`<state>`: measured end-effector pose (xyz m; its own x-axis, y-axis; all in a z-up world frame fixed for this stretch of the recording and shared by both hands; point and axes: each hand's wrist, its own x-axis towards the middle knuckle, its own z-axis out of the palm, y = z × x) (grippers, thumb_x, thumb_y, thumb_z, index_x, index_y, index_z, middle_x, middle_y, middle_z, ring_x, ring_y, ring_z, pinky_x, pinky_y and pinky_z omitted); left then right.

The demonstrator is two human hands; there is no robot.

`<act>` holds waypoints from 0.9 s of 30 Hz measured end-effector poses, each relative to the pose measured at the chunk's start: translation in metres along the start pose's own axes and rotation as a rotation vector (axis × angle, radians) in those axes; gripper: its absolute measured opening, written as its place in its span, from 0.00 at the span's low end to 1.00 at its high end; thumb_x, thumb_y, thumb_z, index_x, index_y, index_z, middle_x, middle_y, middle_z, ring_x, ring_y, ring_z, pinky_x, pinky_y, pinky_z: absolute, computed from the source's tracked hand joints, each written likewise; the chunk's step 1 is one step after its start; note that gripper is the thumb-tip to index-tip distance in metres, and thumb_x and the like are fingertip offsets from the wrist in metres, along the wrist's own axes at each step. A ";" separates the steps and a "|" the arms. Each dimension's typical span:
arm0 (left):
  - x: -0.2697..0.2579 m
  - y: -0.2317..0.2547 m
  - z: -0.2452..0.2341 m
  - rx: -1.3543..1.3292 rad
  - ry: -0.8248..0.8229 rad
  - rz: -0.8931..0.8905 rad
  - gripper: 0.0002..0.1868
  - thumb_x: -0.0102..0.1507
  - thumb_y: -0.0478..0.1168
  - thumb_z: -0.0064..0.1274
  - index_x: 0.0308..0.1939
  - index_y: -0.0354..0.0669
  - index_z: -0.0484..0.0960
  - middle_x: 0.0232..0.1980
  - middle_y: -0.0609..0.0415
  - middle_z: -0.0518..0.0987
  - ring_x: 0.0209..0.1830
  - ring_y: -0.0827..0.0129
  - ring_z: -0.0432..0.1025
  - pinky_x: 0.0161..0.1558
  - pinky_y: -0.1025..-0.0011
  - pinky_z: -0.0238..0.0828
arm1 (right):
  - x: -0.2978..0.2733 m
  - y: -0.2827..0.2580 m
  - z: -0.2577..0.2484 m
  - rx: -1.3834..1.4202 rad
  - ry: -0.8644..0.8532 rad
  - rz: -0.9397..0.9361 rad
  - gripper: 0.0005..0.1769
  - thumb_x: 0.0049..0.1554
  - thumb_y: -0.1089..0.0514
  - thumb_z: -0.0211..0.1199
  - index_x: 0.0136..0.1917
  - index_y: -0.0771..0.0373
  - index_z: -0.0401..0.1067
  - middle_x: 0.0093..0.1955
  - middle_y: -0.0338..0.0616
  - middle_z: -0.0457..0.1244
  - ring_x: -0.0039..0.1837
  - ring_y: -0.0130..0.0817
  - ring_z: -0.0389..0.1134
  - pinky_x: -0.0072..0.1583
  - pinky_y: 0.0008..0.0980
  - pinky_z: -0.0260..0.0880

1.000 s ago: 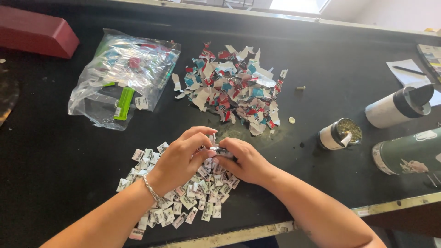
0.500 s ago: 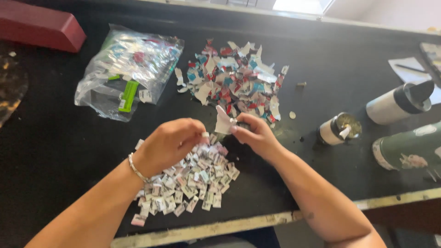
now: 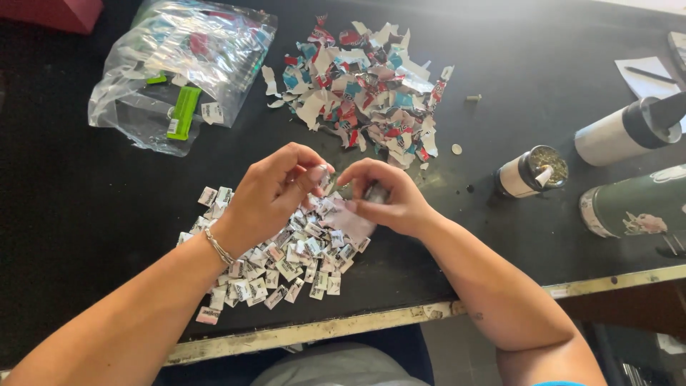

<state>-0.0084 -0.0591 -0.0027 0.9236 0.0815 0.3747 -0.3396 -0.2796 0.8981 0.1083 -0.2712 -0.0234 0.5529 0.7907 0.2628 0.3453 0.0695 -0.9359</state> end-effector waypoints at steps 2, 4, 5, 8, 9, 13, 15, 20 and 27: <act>0.003 -0.007 0.002 0.043 0.013 0.053 0.04 0.71 0.38 0.50 0.47 0.44 0.79 0.37 0.52 0.81 0.30 0.67 0.81 0.33 0.73 0.79 | -0.005 0.013 0.001 0.006 0.013 0.010 0.21 0.49 0.61 0.74 0.56 0.65 0.78 0.34 0.41 0.66 0.39 0.27 0.68 0.47 0.29 0.69; 0.003 -0.011 0.005 0.087 0.021 0.104 0.04 0.70 0.40 0.52 0.47 0.47 0.80 0.44 0.52 0.80 0.34 0.66 0.81 0.33 0.74 0.79 | -0.010 0.023 0.006 0.013 0.030 0.021 0.23 0.50 0.58 0.76 0.58 0.66 0.78 0.32 0.39 0.65 0.36 0.24 0.67 0.43 0.26 0.67; 0.001 -0.011 0.007 0.107 0.021 0.116 0.03 0.69 0.40 0.53 0.45 0.47 0.81 0.46 0.53 0.78 0.34 0.66 0.80 0.32 0.73 0.78 | -0.012 0.025 0.011 0.062 0.067 0.034 0.19 0.51 0.61 0.75 0.55 0.69 0.78 0.31 0.42 0.64 0.34 0.26 0.68 0.40 0.26 0.68; -0.003 -0.005 0.009 0.179 0.026 0.194 0.01 0.67 0.37 0.56 0.43 0.46 0.81 0.47 0.51 0.77 0.36 0.63 0.79 0.34 0.70 0.79 | -0.009 0.015 0.025 0.206 0.168 0.141 0.11 0.53 0.63 0.72 0.49 0.71 0.79 0.26 0.44 0.63 0.29 0.25 0.65 0.33 0.23 0.63; -0.004 -0.003 0.009 0.233 0.031 0.261 0.03 0.66 0.34 0.58 0.43 0.45 0.81 0.46 0.49 0.78 0.38 0.59 0.80 0.36 0.68 0.81 | -0.006 0.009 0.030 0.300 0.229 0.232 0.07 0.55 0.63 0.70 0.46 0.70 0.80 0.22 0.45 0.62 0.26 0.22 0.60 0.29 0.20 0.57; -0.005 -0.005 0.011 0.266 0.038 0.323 0.03 0.66 0.32 0.57 0.40 0.44 0.79 0.47 0.50 0.80 0.41 0.57 0.81 0.37 0.68 0.81 | -0.008 0.008 0.028 0.485 0.245 0.351 0.07 0.56 0.64 0.68 0.45 0.73 0.78 0.21 0.46 0.60 0.22 0.23 0.58 0.27 0.19 0.55; -0.006 -0.001 0.014 0.348 0.022 0.378 0.02 0.68 0.32 0.52 0.41 0.43 0.76 0.47 0.50 0.82 0.40 0.56 0.81 0.37 0.66 0.81 | -0.004 0.006 0.027 0.389 0.200 0.304 0.05 0.54 0.64 0.70 0.41 0.70 0.78 0.22 0.44 0.61 0.24 0.20 0.59 0.27 0.17 0.54; -0.005 0.001 0.007 0.473 -0.056 0.409 0.05 0.69 0.33 0.50 0.38 0.44 0.72 0.42 0.51 0.81 0.35 0.58 0.80 0.34 0.66 0.80 | -0.006 0.006 0.021 0.351 0.193 0.263 0.04 0.54 0.64 0.70 0.39 0.68 0.78 0.22 0.44 0.61 0.25 0.20 0.58 0.29 0.18 0.54; -0.002 0.013 -0.015 0.668 -0.315 0.355 0.10 0.66 0.38 0.51 0.31 0.43 0.71 0.27 0.51 0.76 0.25 0.52 0.76 0.25 0.60 0.73 | 0.011 0.006 -0.024 -0.108 0.244 0.118 0.12 0.64 0.57 0.63 0.39 0.63 0.78 0.24 0.42 0.64 0.26 0.26 0.60 0.31 0.22 0.58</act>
<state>-0.0174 -0.0491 0.0120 0.8217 -0.3633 0.4391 -0.5349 -0.7575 0.3742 0.1343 -0.2770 -0.0207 0.7555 0.6192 0.2140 0.3392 -0.0903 -0.9364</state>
